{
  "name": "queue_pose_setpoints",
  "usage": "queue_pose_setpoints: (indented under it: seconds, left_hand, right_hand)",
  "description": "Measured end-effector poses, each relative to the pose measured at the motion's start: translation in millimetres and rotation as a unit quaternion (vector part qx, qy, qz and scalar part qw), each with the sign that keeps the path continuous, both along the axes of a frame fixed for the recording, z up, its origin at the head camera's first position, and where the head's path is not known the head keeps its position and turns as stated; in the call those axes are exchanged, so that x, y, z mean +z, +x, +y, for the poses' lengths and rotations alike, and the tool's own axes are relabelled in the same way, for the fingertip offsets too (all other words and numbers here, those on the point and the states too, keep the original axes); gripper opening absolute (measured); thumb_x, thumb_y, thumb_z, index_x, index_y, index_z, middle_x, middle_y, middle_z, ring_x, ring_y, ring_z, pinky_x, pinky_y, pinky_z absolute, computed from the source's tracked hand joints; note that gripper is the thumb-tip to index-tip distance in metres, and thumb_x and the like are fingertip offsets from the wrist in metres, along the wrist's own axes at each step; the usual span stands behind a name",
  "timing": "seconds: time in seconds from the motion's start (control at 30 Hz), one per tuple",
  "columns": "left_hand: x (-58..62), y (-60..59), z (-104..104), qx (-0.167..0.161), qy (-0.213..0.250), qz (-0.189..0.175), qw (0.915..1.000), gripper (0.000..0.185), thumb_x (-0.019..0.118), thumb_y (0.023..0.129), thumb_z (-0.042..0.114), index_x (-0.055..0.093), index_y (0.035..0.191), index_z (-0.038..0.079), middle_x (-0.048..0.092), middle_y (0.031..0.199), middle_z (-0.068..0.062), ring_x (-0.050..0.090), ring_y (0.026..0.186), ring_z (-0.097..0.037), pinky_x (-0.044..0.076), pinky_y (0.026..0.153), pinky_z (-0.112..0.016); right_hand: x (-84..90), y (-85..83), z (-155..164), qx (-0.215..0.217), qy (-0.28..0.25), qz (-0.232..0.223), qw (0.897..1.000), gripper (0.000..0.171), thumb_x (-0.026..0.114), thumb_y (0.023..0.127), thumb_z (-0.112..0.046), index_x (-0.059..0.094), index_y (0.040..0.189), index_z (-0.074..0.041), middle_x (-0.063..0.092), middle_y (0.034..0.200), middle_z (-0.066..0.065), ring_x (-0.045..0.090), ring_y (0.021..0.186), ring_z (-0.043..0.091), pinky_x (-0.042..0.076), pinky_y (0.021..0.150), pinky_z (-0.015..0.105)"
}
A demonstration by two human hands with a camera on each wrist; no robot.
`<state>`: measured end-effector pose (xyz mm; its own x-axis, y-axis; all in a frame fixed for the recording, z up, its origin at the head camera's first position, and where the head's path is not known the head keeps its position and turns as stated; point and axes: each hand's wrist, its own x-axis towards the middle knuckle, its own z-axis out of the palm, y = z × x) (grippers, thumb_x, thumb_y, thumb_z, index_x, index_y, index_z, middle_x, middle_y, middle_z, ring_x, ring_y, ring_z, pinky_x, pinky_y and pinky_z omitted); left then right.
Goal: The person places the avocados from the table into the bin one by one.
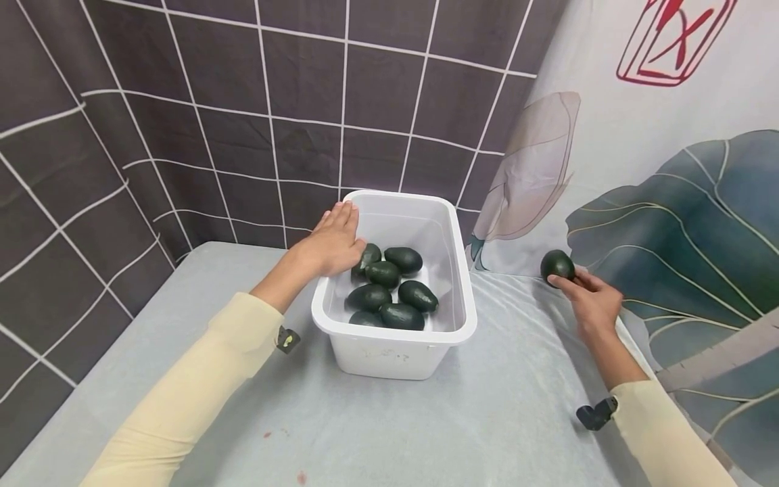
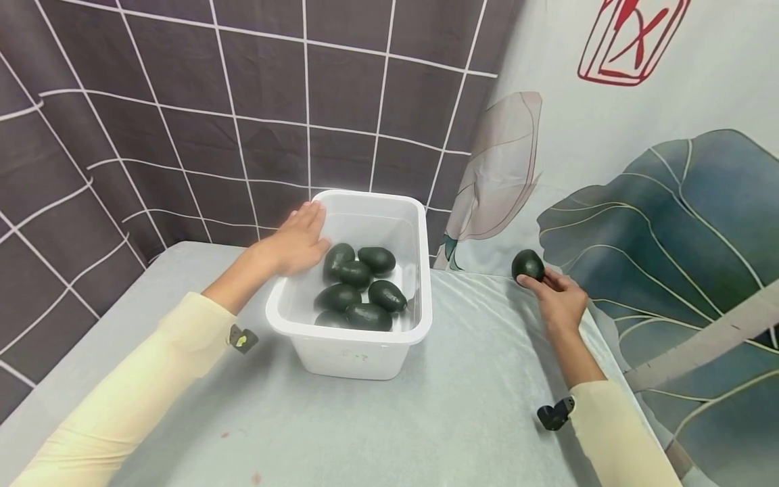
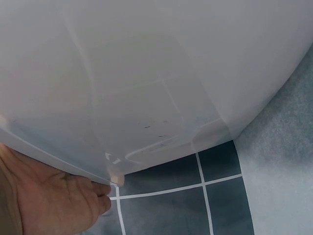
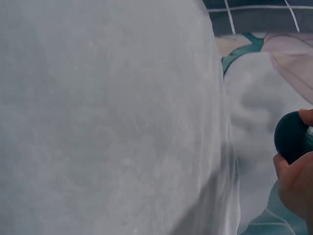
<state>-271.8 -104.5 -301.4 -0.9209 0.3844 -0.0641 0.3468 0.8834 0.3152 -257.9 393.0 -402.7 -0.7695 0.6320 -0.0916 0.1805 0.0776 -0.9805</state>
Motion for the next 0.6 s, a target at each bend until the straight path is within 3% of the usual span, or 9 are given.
queue_pose_setpoints:
  seconds: [0.1, 0.2, 0.43, 0.6]
  left_hand:
    - [-0.4, -0.5, 0.7, -0.001, -0.001, 0.001, 1.0000, 0.080, 0.031, 0.117, 0.035, 0.002, 0.177, -0.010, -0.008, 0.189, -0.028, -0.008, 0.179, -0.042, -0.003, 0.147, -0.053]
    - [-2.4, -1.5, 0.1, -0.001, 0.001, 0.001, 1.0000, 0.080, 0.031, 0.117, 0.035, 0.003, 0.177, -0.010, -0.008, 0.189, -0.028, -0.009, 0.179, -0.042, -0.003, 0.147, -0.053]
    - [-3.9, -3.1, -0.8, -0.004, 0.006, 0.002, 1.0000, 0.080, 0.030, 0.117, 0.035, 0.003, 0.176, -0.011, -0.008, 0.188, -0.029, -0.008, 0.179, -0.043, -0.003, 0.147, -0.054]
    - [-2.8, -3.0, -0.3, -0.004, 0.008, 0.003, 1.0000, 0.080, 0.030, 0.117, 0.035, 0.002, 0.177, -0.010, -0.008, 0.189, -0.028, -0.009, 0.179, -0.043, -0.003, 0.147, -0.054]
  right_hand:
    - [2.4, 5.0, -5.7, 0.025, 0.003, 0.034, 0.999, 0.068, 0.103, 0.081, -0.014, 0.078, 0.145, -0.012, 0.073, 0.096, -0.025, 0.068, 0.098, -0.007, 0.055, 0.077, 0.001]
    - [4.3, 8.8, -12.4, 0.046, 0.016, 0.050, 0.998, 0.071, 0.102, 0.083, -0.013, 0.075, 0.149, -0.010, 0.073, 0.098, -0.026, 0.069, 0.100, -0.007, 0.056, 0.080, 0.001]
    - [13.7, 13.5, -25.9, 0.060, 0.065, 0.032, 0.996, 0.073, 0.102, 0.085, -0.022, 0.074, 0.152, -0.016, 0.075, 0.109, -0.023, 0.070, 0.106, -0.005, 0.057, 0.091, 0.003]
    - [22.0, 13.8, -35.1, 0.074, 0.072, 0.050, 0.993, 0.073, 0.103, 0.084, -0.023, 0.075, 0.151, -0.015, 0.077, 0.109, -0.024, 0.072, 0.106, -0.006, 0.059, 0.091, 0.005]
